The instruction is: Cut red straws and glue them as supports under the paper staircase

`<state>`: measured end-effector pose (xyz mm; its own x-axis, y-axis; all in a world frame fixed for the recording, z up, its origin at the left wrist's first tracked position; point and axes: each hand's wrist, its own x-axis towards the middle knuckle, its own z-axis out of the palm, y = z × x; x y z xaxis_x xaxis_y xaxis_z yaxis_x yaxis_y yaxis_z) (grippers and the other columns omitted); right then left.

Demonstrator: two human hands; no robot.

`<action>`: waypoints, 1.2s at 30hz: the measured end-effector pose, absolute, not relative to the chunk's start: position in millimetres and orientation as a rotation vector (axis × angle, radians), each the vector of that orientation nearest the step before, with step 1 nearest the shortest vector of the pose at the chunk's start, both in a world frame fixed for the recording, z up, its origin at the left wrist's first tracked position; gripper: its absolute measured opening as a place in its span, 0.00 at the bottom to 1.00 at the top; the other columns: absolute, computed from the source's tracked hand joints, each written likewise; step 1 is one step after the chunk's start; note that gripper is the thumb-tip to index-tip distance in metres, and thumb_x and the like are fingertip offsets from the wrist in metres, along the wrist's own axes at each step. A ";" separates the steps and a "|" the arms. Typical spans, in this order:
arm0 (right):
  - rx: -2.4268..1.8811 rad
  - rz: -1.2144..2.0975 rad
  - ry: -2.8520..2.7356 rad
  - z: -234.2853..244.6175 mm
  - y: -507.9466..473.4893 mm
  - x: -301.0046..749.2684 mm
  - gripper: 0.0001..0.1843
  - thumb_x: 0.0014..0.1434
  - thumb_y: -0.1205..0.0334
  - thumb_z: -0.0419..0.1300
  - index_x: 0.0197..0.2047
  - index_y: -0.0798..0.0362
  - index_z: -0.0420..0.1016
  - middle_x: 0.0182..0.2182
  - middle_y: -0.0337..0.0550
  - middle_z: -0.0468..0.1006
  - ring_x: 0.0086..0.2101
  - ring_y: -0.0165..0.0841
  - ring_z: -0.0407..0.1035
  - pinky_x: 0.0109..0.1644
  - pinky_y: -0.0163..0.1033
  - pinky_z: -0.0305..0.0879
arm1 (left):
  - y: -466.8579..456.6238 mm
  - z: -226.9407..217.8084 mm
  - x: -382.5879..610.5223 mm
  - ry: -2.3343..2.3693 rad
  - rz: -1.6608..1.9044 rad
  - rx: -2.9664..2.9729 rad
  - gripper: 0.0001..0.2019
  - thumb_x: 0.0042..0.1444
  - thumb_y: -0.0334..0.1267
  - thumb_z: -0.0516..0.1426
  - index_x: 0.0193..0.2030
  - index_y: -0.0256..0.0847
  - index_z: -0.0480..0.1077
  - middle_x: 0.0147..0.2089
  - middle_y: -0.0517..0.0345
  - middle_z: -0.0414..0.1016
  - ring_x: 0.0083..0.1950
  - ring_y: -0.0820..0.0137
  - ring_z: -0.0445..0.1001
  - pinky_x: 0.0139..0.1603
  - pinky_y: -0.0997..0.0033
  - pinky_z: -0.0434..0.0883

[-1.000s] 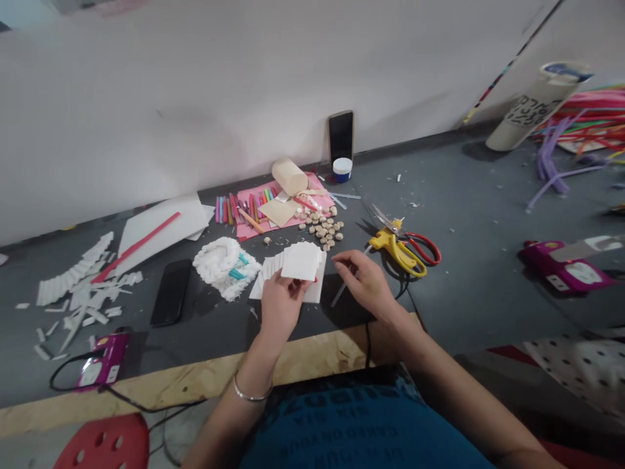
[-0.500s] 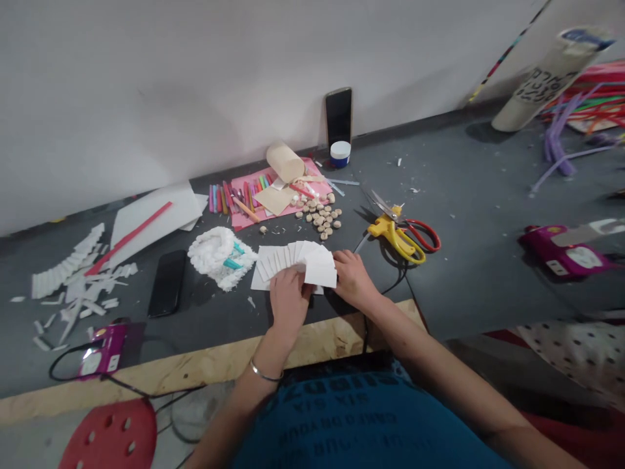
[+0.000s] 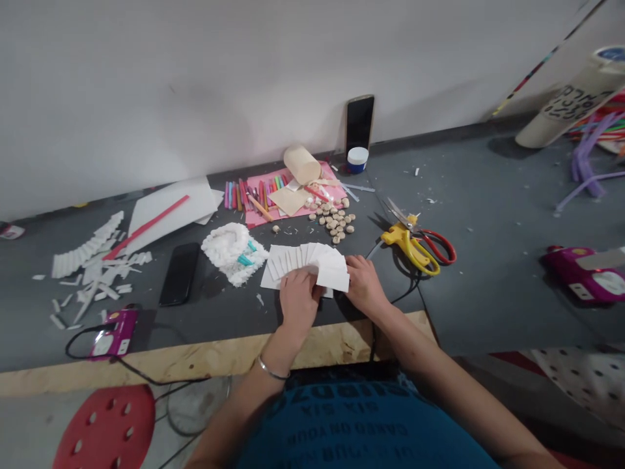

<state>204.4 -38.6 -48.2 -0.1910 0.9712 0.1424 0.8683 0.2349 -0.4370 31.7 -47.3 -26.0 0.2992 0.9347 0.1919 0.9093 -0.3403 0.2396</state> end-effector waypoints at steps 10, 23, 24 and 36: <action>-1.662 0.391 -2.111 -49.1 -38.1 204.8 0.11 0.57 0.70 0.56 0.38 0.51 0.79 0.40 0.47 0.77 0.39 0.40 0.62 0.41 0.43 0.51 | -46.7 -29.0 30.2 1.764 0.414 2.434 0.08 0.61 0.40 0.56 0.37 0.41 0.75 0.38 0.51 0.76 0.44 0.58 0.72 0.43 0.60 0.64; -1.641 0.419 -2.084 -44.9 -36.5 203.5 0.10 0.58 0.70 0.57 0.38 0.50 0.80 0.40 0.47 0.77 0.40 0.39 0.62 0.40 0.42 0.51 | -44.0 -26.2 31.4 1.763 0.439 2.429 0.10 0.61 0.41 0.54 0.39 0.40 0.75 0.40 0.50 0.77 0.46 0.57 0.73 0.45 0.60 0.65; -1.641 0.423 -2.084 -44.9 -36.4 203.5 0.10 0.58 0.69 0.58 0.37 0.50 0.80 0.40 0.46 0.77 0.40 0.39 0.62 0.41 0.42 0.51 | -43.8 -25.9 31.5 1.760 0.439 2.426 0.10 0.62 0.40 0.54 0.39 0.40 0.75 0.40 0.50 0.77 0.46 0.58 0.73 0.45 0.60 0.65; -1.653 0.435 -2.070 -44.7 -34.6 202.7 0.08 0.57 0.68 0.59 0.38 0.50 0.80 0.41 0.46 0.78 0.40 0.40 0.63 0.41 0.42 0.53 | -41.8 -28.5 29.4 1.715 0.524 2.353 0.11 0.61 0.40 0.55 0.44 0.39 0.74 0.43 0.48 0.77 0.50 0.55 0.73 0.50 0.58 0.66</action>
<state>202.7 -34.6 -44.7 -0.1777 0.9725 0.1508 0.8294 0.2305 -0.5088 29.4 -41.8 -28.5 0.2713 0.9467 0.1738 0.8819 -0.3168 0.3491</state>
